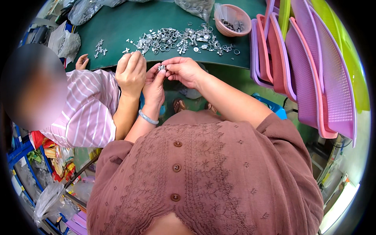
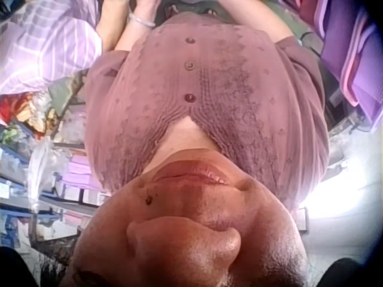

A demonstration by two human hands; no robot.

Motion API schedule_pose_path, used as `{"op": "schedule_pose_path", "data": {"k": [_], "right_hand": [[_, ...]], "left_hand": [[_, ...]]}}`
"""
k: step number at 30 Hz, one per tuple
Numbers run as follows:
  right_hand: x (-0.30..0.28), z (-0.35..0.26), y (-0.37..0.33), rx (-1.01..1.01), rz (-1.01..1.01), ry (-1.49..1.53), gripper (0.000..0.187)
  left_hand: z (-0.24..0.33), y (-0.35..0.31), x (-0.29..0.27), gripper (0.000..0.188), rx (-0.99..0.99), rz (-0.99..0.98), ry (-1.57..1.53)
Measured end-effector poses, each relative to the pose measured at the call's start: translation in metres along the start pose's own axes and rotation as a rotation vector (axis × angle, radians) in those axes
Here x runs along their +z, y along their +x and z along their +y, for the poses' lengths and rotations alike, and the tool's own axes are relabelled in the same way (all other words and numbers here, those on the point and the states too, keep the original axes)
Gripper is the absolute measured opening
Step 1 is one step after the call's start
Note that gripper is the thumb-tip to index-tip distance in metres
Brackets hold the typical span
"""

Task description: The person assembles small silver-colored metal components by hand, joining two pieces together and placing them on the table. They then gather the assembled pieces and place them into a plastic bag.

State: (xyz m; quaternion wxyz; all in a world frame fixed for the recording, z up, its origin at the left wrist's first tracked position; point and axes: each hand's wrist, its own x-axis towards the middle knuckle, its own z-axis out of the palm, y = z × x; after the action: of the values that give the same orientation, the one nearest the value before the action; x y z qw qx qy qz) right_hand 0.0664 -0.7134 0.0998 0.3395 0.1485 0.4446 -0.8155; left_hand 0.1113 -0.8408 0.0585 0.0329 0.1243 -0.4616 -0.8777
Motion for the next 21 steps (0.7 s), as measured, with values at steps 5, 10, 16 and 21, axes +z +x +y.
{"op": "schedule_pose_path", "data": {"k": [5,10,16,21], "right_hand": [[0.0026,-0.0012,-0.0022,0.006,0.008,-0.012,0.014],[0.0022,-0.0008,-0.002,0.0,0.01,-0.006,0.013],[-0.0017,0.0005,-0.0018,-0.012,0.033,-0.039,0.012],[-0.0049,0.0014,-0.0006,-0.006,0.041,-0.015,0.009]], "left_hand": [[0.0032,-0.0021,0.0019,0.024,0.003,0.006,0.003],[0.0055,-0.0025,0.0062,0.023,0.013,0.022,0.025],[0.003,-0.0029,0.0075,0.024,0.016,-0.024,0.066],[0.0034,-0.0024,0.0081,0.022,0.202,-0.182,0.124]]}}
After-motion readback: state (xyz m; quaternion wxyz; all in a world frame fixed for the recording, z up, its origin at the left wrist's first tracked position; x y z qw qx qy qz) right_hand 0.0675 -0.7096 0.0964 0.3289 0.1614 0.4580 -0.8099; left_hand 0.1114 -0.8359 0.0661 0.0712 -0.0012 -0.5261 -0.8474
